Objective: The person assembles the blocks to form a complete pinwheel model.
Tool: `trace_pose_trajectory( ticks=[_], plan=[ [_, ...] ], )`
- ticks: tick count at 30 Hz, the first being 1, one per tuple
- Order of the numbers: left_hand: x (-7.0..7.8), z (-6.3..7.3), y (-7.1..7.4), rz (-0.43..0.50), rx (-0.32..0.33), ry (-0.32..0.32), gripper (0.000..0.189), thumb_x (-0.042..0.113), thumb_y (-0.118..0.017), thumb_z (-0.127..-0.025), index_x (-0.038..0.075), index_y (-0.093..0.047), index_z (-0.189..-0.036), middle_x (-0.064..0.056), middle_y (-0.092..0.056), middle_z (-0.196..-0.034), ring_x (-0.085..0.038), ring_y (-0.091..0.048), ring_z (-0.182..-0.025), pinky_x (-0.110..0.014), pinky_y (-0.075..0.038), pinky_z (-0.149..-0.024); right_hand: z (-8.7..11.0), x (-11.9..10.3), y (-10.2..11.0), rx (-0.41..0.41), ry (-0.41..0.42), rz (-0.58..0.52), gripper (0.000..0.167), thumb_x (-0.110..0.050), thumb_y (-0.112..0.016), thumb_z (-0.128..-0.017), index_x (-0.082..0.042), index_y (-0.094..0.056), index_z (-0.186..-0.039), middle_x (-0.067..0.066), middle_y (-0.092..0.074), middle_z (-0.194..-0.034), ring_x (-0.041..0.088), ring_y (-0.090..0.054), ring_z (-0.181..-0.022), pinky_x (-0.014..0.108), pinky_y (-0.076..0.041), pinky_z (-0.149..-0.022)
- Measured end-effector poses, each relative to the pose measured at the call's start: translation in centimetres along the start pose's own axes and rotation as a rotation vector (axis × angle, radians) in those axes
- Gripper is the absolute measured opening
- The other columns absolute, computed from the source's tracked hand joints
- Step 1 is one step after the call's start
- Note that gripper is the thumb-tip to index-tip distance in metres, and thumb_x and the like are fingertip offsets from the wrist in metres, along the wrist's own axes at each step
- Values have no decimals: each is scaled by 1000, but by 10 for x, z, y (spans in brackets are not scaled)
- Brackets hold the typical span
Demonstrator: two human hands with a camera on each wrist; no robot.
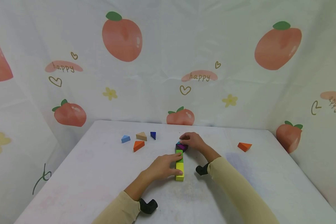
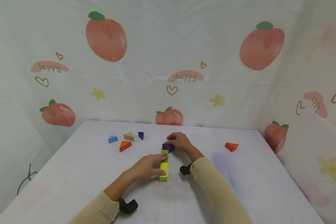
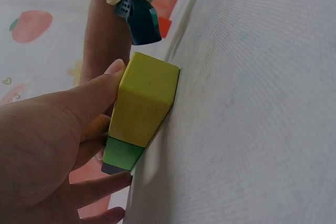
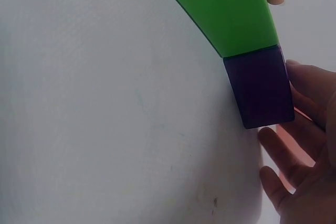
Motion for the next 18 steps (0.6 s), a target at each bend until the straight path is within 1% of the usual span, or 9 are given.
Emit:
trace_pose_trajectory(
  ticks=[5, 14, 18],
  plan=[
    [-1, -1, -1, 0, 0, 4, 69, 50, -70, -85, 24, -48, -145, 9, -41, -150, -21, -41, -135, -47, -38, -105, 2, -1, 0, -5, 8, -13, 23, -22, -69, -92, -9, -71, -110, 4, -69, -106, 21, -60, -97, 37, -51, -90],
    [-2, -1, -2, 19, -12, 9, 70, 51, -70, -85, 24, -48, -146, 9, -40, -151, -20, -41, -136, -48, -38, -105, 2, 2, 0, -12, -27, -35, 23, -22, -69, -92, -10, -71, -111, 4, -69, -108, 21, -60, -100, 36, -51, -90],
    [-2, -1, -2, 23, -13, 15, 70, 51, -70, -85, 24, -47, -146, 9, -41, -150, -21, -40, -136, -48, -38, -105, 3, 3, 4, -2, -44, -30, 23, -23, -67, -93, -10, -70, -112, 4, -68, -110, 22, -59, -100, 37, -52, -89]
  ],
)
Point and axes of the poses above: each hand's wrist, its own z-axis away from the middle knuckle, its own y-axis out of the back of the hand, x = y × z, the point moved 5 cm from there along -z, towards the middle knuckle
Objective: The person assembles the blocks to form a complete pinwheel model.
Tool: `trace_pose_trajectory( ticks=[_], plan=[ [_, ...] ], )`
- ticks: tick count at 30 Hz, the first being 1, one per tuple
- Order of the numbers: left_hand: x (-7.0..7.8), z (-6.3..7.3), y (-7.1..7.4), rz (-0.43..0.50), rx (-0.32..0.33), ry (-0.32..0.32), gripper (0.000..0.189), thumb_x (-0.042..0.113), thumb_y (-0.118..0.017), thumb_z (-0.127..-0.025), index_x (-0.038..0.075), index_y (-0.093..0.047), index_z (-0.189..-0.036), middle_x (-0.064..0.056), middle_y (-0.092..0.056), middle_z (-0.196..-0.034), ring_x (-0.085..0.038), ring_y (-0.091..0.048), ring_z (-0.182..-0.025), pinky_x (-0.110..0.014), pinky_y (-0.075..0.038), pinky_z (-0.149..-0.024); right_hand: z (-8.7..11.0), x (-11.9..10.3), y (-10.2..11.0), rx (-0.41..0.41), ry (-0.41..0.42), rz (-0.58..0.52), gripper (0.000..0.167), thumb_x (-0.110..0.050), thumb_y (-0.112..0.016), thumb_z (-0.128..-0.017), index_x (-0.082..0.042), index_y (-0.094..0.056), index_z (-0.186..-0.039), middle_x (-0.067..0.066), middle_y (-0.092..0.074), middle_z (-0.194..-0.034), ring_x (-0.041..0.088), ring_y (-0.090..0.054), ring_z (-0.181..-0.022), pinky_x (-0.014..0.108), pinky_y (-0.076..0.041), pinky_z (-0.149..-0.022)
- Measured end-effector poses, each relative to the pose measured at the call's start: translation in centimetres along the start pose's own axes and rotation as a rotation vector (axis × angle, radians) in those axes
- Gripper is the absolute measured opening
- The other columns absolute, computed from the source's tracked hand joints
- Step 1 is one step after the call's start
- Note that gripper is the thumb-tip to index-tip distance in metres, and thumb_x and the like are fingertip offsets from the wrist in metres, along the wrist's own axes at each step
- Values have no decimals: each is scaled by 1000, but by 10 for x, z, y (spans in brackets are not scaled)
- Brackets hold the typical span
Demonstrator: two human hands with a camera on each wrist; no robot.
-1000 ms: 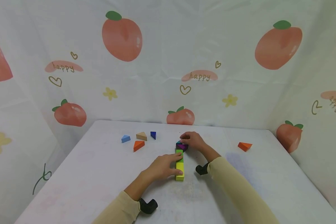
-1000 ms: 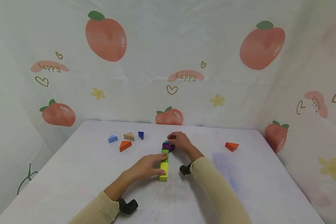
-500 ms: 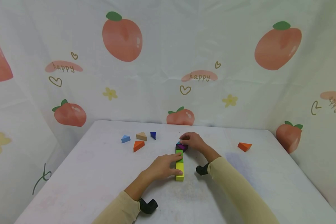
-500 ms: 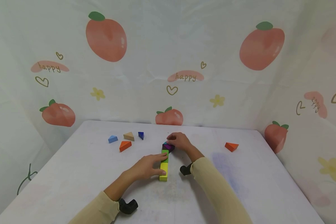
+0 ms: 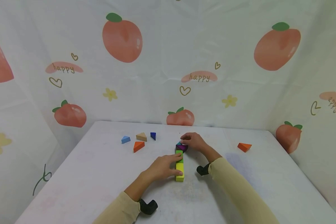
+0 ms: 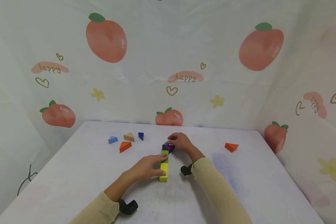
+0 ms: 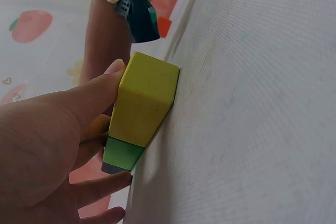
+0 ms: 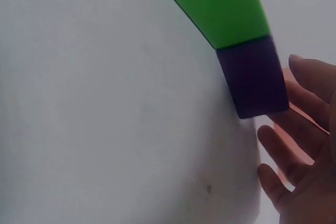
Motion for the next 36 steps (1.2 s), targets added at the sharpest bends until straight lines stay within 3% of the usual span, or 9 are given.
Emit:
trace_pose_trajectory(
  ticks=[10, 25, 36],
  plan=[
    [1, 0, 1, -6, 1, 26, 71, 52, -70, -84, 25, -47, -146, 8, -41, -150, -21, -40, -136, -47, -38, -106, 10, 5, 30, 112, 1, -57, 26, -24, -63, -96, -6, -70, -114, 9, -68, -114, 27, -59, -107, 43, -50, -91],
    [4, 3, 1, -11, 9, 21, 71, 50, -71, -84, 24, -47, -146, 8, -41, -150, -21, -39, -137, -47, -37, -106, 39, 22, 84, 296, 71, -1, 24, -18, -63, -95, -1, -69, -111, 13, -69, -107, 32, -60, -102, 45, -49, -81],
    [3, 3, 0, -11, 12, 30, 71, 50, -71, -84, 25, -48, -146, 8, -41, -150, -22, -39, -137, -47, -38, -106, 57, 47, 110, 374, -5, 76, 26, -21, -59, -98, -2, -67, -115, 17, -66, -110, 35, -55, -103, 49, -47, -85]
  ],
)
Point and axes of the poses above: each hand's wrist, its own z-axis away from the middle knuckle, its own y-axis out of the back of the hand, x = y × z, the point moved 5 cm from there along -z, towards the middle knuckle
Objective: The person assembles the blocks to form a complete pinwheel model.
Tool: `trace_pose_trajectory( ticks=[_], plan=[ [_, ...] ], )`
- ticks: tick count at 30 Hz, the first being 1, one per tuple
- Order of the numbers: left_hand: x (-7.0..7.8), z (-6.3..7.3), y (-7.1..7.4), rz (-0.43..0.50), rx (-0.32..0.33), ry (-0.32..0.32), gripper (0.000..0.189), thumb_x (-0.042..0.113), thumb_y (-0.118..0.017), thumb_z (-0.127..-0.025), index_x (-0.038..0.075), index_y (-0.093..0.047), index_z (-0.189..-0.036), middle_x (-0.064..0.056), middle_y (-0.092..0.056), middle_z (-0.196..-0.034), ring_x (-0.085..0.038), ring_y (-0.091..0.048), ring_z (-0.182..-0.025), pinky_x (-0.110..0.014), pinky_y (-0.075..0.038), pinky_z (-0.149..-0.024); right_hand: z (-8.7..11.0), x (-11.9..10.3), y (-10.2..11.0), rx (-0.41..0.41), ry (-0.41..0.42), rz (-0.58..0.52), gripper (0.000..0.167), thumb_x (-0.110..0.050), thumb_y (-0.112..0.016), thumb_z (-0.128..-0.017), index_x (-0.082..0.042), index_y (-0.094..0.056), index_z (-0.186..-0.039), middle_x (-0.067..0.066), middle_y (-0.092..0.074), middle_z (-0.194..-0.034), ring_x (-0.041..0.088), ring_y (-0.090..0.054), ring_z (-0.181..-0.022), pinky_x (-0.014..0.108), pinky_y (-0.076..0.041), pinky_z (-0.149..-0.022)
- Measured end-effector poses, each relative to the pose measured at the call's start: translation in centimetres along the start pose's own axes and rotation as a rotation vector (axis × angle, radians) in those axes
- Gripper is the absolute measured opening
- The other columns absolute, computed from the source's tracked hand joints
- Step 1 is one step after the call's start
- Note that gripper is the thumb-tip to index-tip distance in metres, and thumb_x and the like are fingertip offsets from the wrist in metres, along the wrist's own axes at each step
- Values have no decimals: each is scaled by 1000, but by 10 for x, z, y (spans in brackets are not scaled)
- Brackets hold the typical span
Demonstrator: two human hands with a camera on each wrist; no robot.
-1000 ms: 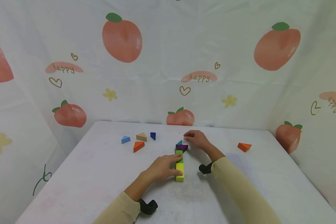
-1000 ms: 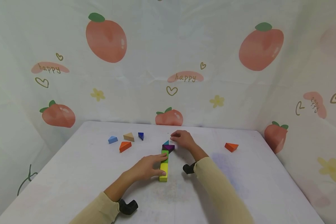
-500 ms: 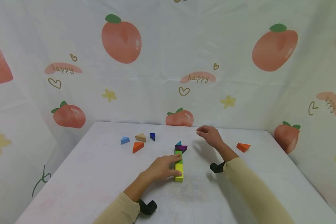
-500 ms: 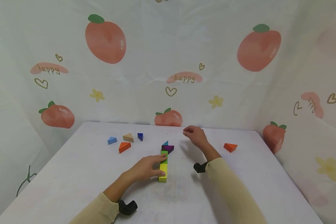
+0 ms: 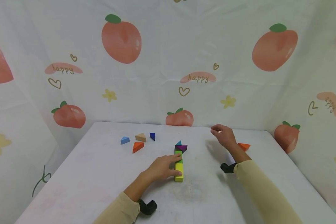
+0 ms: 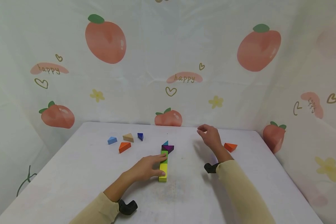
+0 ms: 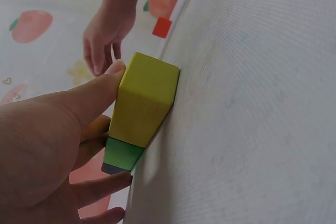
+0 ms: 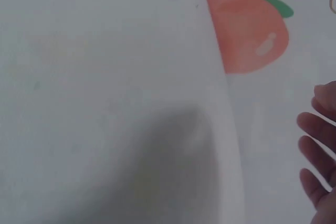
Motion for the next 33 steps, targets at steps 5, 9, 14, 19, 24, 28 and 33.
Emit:
trace_pose_trajectory(
  ticks=[5, 9, 14, 19, 24, 28, 33],
  plan=[
    [0, 0, 0, 1, 3, 5, 71, 50, -71, -84, 25, -47, -146, 7, -42, -150, -22, -40, -136, -47, -38, -106, 7, 14, 7, 89, 62, 90, 22, -15, -61, -96, 1, -68, -109, 20, -66, -106, 38, -55, -102, 52, -45, -86],
    [-1, 0, -1, -1, 2, 3, 71, 50, -71, -84, 25, -47, -146, 8, -41, -150, -22, -39, -137, -47, -38, -106, 13, 27, 14, 151, 102, 131, 20, -12, -62, -94, 2, -68, -108, 21, -67, -105, 40, -54, -102, 54, -44, -87],
    [-2, -2, -1, -9, 4, 3, 71, 51, -71, -84, 26, -47, -146, 9, -41, -151, -21, -39, -137, -47, -38, -106, 25, 46, 23, 185, 89, 173, 22, -11, -65, -92, 2, -68, -109, 24, -66, -109, 44, -52, -105, 59, -41, -88],
    [-2, -2, -2, -8, 2, 5, 72, 51, -71, -84, 26, -47, -146, 9, -40, -151, -21, -39, -137, -47, -38, -106, 34, 58, 29, 134, 65, 250, 28, -15, -66, -91, 2, -66, -114, 28, -64, -112, 47, -51, -107, 63, -37, -90],
    [-2, -2, 0, 1, 3, 12, 72, 52, -71, -83, 27, -46, -147, 8, -41, -150, -21, -39, -137, -47, -37, -106, 38, 69, 33, 61, 23, 292, 35, -18, -66, -92, 1, -63, -121, 26, -64, -102, 44, -52, -100, 61, -39, -87],
    [-2, -1, 0, 9, 1, 18, 72, 52, -71, -83, 27, -46, -146, 7, -42, -150, -22, -39, -137, -48, -37, -106, 40, 78, 37, 10, -38, 309, 40, -22, -64, -93, 0, -60, -126, 28, -61, -110, 47, -48, -109, 63, -38, -91],
    [-1, -1, -2, 10, 3, 13, 72, 51, -71, -83, 26, -47, -146, 8, -41, -150, -21, -39, -137, -47, -37, -106, 44, 91, 41, -33, -80, 336, 41, -23, -64, -93, -1, -59, -127, 29, -58, -117, 48, -46, -109, 62, -41, -90]
  ],
)
Point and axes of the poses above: each hand's wrist, its own z-axis away from the middle knuckle, its own y-axis out of the back of the hand, x = y × z, the point moved 5 cm from there along -z, towards the middle knuckle
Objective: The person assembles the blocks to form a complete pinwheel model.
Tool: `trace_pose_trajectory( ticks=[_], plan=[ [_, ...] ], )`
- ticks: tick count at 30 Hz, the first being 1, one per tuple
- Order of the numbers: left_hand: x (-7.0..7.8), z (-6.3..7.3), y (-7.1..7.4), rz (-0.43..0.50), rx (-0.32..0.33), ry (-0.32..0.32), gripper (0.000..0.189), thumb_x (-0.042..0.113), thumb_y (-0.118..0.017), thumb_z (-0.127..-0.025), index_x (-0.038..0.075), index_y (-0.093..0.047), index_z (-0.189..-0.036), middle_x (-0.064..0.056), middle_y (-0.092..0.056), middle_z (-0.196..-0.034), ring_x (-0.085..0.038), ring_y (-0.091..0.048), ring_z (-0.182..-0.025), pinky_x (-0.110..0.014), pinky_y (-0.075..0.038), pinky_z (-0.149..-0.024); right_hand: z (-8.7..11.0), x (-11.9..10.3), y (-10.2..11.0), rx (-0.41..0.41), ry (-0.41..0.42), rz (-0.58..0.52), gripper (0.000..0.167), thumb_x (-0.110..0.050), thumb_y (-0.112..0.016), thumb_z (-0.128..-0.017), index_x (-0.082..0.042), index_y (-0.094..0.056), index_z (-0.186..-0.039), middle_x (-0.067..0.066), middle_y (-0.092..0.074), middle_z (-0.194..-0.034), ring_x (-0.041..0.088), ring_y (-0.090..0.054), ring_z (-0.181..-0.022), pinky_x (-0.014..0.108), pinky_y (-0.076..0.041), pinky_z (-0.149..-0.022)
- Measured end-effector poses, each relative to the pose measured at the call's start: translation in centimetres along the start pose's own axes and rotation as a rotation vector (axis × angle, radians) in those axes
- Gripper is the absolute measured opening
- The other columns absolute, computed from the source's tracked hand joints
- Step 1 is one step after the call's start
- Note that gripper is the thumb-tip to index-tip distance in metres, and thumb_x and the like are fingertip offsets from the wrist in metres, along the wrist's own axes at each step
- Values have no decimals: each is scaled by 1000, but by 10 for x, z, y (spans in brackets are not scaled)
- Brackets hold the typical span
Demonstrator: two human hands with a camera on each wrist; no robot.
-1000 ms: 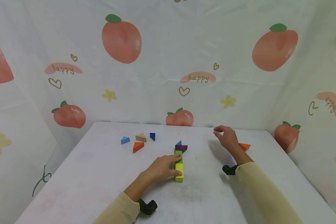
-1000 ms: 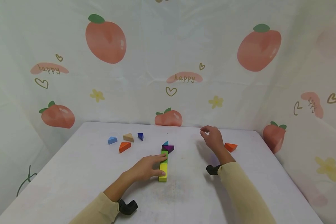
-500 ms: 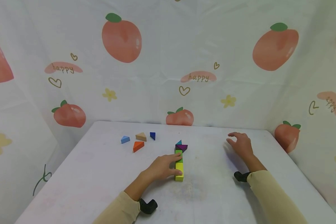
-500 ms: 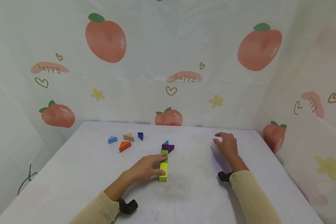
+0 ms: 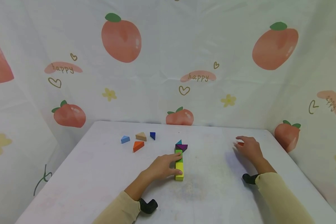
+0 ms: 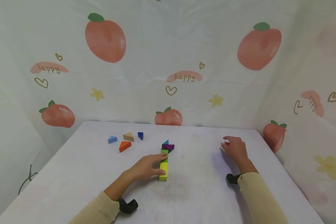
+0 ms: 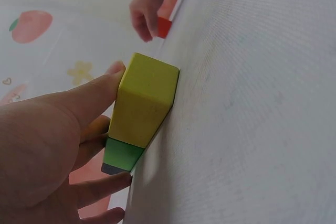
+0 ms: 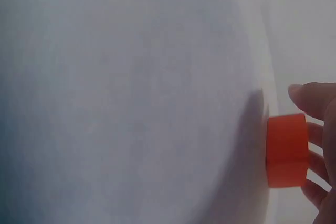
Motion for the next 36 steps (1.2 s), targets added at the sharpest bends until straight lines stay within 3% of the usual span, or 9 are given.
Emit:
trace_pose_trajectory(
  ticks=[7, 20, 27, 36],
  plan=[
    [1, 0, 1, 3, 3, 11, 72, 50, -72, -84, 26, -46, -146, 8, -41, -150, -21, -39, -137, -47, -38, -106, 0, 13, 0, -42, -40, 15, 38, -21, -68, -91, 1, -61, -121, 28, -57, -110, 47, -47, -101, 59, -46, -85],
    [1, 1, 1, 4, 2, 14, 72, 51, -72, -83, 27, -47, -146, 6, -43, -149, -22, -40, -136, -48, -38, -106, -4, 15, 1, -46, 15, 37, 29, -15, -69, -91, 5, -64, -112, 22, -62, -97, 41, -51, -91, 55, -48, -80],
    [0, 1, 0, -3, -4, 16, 72, 51, -71, -83, 27, -46, -146, 8, -42, -150, -22, -40, -136, -48, -38, -105, -10, 13, -2, -95, 38, 10, 27, -9, -68, -90, 7, -64, -111, 22, -64, -97, 37, -54, -88, 53, -48, -82],
    [3, 2, 3, -10, -2, 19, 72, 49, -72, -84, 27, -46, -146, 6, -43, -150, -22, -41, -136, -47, -39, -105, -19, 1, 0, -88, 87, 9, 26, -7, -66, -91, 8, -64, -112, 24, -65, -102, 38, -54, -91, 55, -47, -85]
  ],
)
Point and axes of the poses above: each hand's wrist, its own z-axis away from the middle knuckle, its own y-axis out of the back of the hand, x = y × z, the point moved 5 cm from there along -z, towards the middle knuckle
